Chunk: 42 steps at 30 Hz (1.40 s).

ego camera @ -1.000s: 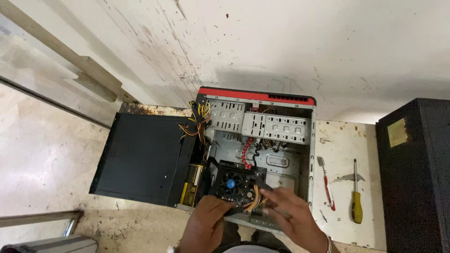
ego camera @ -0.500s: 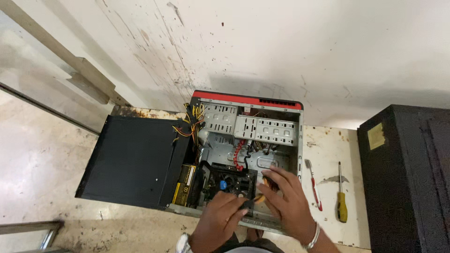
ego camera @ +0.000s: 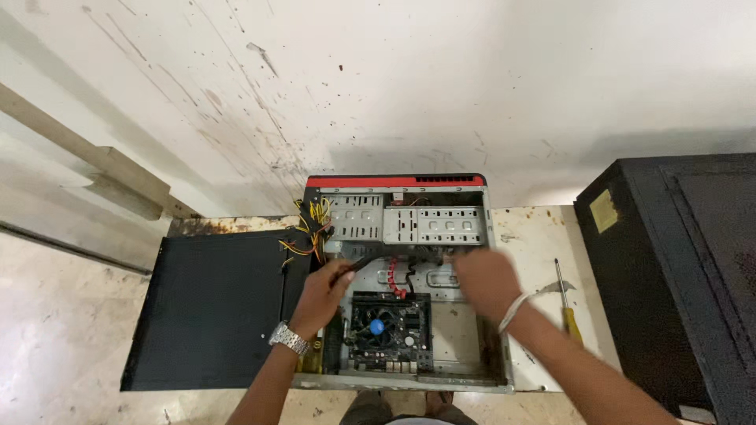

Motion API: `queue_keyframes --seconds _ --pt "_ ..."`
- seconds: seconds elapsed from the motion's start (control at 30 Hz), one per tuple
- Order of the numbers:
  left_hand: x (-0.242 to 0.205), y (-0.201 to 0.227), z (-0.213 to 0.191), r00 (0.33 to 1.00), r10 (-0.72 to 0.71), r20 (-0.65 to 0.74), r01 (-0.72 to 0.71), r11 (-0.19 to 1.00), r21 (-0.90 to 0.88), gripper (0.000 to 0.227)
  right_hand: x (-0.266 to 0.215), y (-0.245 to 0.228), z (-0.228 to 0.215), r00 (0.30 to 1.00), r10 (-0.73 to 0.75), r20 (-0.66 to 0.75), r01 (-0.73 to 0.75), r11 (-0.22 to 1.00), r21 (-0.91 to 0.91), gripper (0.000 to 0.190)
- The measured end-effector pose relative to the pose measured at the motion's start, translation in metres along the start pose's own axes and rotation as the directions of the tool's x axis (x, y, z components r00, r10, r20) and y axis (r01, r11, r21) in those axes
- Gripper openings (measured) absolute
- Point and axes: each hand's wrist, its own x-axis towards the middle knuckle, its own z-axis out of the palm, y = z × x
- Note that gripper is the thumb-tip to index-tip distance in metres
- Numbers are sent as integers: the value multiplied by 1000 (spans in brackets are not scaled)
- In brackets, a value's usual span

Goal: The person works inside an open desktop computer case, connecting internal power and data cables to the motherboard and other components. They route and organize the wires within the chassis throughout the clip.

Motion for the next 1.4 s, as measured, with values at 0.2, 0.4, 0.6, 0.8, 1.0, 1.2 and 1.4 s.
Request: queue_keyframes --seconds 0.2,0.4,0.6,0.8,1.0,1.2,1.4 --pt "26 -29 12 978 189 90 -208 925 319 32 3 -130 -28 241 -288 927 386 905 180 21" --pt "17 3 2 822 342 456 -453 877 159 17 77 -55 -142 497 -815 299 -228 210 951 28" --pt "13 35 -34 923 92 374 -36 988 -153 58 42 -21 -87 867 -105 488 -455 232 860 21" --pt "48 21 -22 981 12 195 27 980 -197 54 -4 -165 -36 703 391 594 -703 253 665 69" --pt "43 43 10 903 409 133 -429 871 237 47 -1 -205 -78 876 456 156 -449 653 610 26" --pt "8 57 38 720 617 320 -679 722 135 49 66 -134 -177 605 640 474 -302 -366 880 35" --pt "26 36 32 736 458 498 -331 886 -325 58 63 -124 -145 730 543 415 -273 -324 906 81"
